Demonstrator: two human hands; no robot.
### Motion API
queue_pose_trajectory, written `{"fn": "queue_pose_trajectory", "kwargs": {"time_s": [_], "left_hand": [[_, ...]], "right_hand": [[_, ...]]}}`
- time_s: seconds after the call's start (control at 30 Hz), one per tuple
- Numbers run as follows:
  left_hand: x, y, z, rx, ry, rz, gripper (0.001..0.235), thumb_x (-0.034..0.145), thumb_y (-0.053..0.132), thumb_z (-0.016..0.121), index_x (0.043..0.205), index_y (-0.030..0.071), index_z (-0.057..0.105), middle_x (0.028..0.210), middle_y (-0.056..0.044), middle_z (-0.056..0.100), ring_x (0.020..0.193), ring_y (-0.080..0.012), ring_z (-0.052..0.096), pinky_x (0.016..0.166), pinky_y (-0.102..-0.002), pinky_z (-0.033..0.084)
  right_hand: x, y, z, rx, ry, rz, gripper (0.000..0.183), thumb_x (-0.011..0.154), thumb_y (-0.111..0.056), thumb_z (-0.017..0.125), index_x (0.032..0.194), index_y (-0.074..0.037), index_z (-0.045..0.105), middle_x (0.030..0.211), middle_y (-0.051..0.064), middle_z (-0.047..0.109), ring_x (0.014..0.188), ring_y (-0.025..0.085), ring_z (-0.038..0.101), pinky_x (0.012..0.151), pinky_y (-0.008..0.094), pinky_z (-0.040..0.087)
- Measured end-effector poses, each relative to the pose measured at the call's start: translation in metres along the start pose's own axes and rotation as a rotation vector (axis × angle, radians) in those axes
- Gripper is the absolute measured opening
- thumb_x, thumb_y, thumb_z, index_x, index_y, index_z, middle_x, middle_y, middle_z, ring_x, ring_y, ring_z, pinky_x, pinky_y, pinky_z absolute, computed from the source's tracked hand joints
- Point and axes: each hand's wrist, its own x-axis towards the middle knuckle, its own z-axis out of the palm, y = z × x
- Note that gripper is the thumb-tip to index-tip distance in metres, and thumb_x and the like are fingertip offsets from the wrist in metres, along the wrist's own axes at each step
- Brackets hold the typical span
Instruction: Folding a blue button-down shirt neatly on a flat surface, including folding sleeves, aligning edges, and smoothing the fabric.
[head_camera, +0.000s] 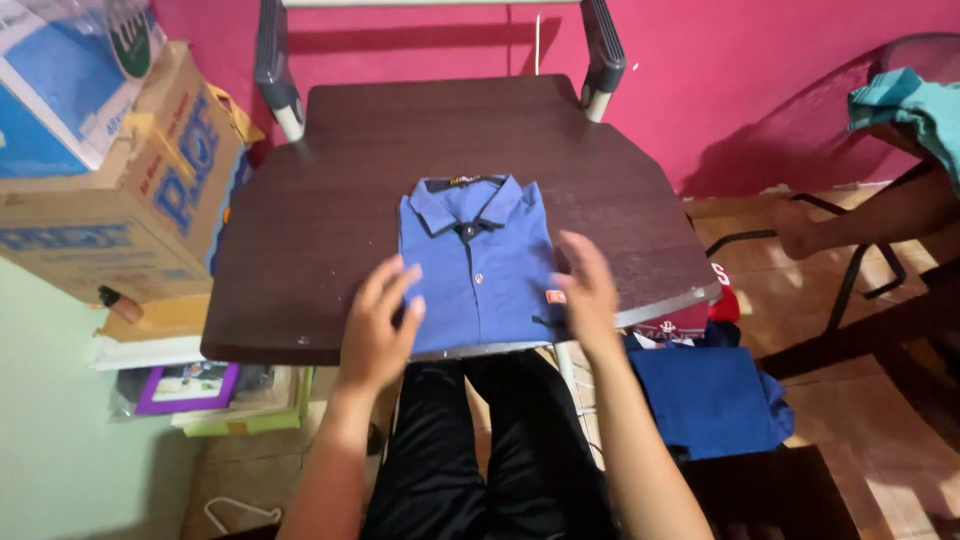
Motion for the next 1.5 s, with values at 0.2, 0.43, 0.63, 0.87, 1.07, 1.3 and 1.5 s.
{"fn": "queue_pose_trajectory", "kwargs": {"time_s": [0.2, 0.43, 0.63, 0.87, 1.07, 1.3, 1.5], "left_hand": [[-0.118, -0.014, -0.004, 0.547, -0.076, 0.079, 0.061, 0.097, 0.055, 0.052, 0.149, 0.024, 0.053, 0.159, 0.0, 0.049, 0.147, -0.0304, 0.045, 0.111, -0.059, 0.035], [-0.204, -0.056, 0.019, 0.06, 0.228, -0.242, 0.028, 0.098, 0.021, 0.063, 0.122, 0.011, 0.072, 0.12, -0.008, 0.071, 0.11, -0.0246, 0.067, 0.1, -0.037, 0.051], [-0.07, 0.061, 0.004, 0.315, 0.028, 0.306, 0.03, 0.083, 0.034, 0.08, 0.111, 0.022, 0.074, 0.107, -0.002, 0.066, 0.095, -0.0261, 0.064, 0.087, -0.042, 0.053], [-0.039, 0.064, 0.054, 0.556, -0.203, 0.207, 0.075, 0.073, 0.021, 0.081, 0.143, 0.035, 0.058, 0.136, 0.0, 0.061, 0.122, -0.0274, 0.058, 0.094, -0.048, 0.046], [-0.07, 0.077, 0.052, 0.608, -0.125, 0.191, 0.057, 0.086, 0.017, 0.066, 0.136, 0.044, 0.063, 0.127, 0.006, 0.063, 0.093, -0.0248, 0.06, 0.075, -0.043, 0.05], [-0.079, 0.085, 0.034, 0.651, -0.109, 0.204, 0.07, 0.08, 0.007, 0.064, 0.139, 0.044, 0.06, 0.132, 0.006, 0.059, 0.107, -0.0214, 0.059, 0.08, -0.04, 0.05], [-0.08, 0.074, 0.029, 0.624, -0.115, 0.203, 0.075, 0.078, 0.0, 0.062, 0.139, 0.042, 0.061, 0.135, 0.003, 0.059, 0.117, -0.0216, 0.058, 0.084, -0.041, 0.05]], "right_hand": [[-0.131, 0.086, -0.073, 1.954, 0.062, 0.283, 0.062, 0.099, -0.026, 0.068, 0.156, -0.016, 0.046, 0.15, 0.016, 0.054, 0.139, 0.038, 0.046, 0.107, 0.053, 0.044], [-0.17, 0.076, -0.102, 1.475, 0.055, 0.032, 0.065, 0.1, -0.018, 0.065, 0.159, -0.009, 0.038, 0.119, 0.02, 0.068, 0.11, 0.034, 0.064, 0.1, 0.049, 0.047], [-0.11, -0.002, -0.07, 0.507, -0.412, 0.273, 0.042, 0.089, -0.004, 0.055, 0.129, -0.01, 0.067, 0.082, 0.006, 0.068, 0.083, 0.017, 0.07, 0.085, 0.032, 0.055], [-0.159, 0.007, 0.021, 0.755, -0.777, 0.496, 0.041, 0.102, -0.015, 0.059, 0.143, -0.012, 0.053, 0.094, 0.001, 0.064, 0.091, 0.01, 0.063, 0.085, 0.024, 0.05], [-0.156, -0.009, 0.023, 0.926, -0.214, 0.698, 0.039, 0.094, -0.036, 0.065, 0.12, -0.008, 0.066, 0.086, 0.012, 0.072, 0.079, 0.016, 0.068, 0.07, 0.027, 0.054], [-0.108, -0.02, -0.019, 0.147, 0.441, 0.126, 0.024, 0.09, -0.012, 0.069, 0.113, -0.011, 0.072, 0.09, 0.002, 0.063, 0.085, 0.012, 0.062, 0.082, 0.026, 0.051], [-0.083, -0.035, -0.027, -0.095, 0.097, -0.218, 0.024, 0.099, -0.017, 0.061, 0.118, -0.013, 0.074, 0.102, 0.003, 0.058, 0.095, 0.019, 0.062, 0.088, 0.031, 0.048]]}}
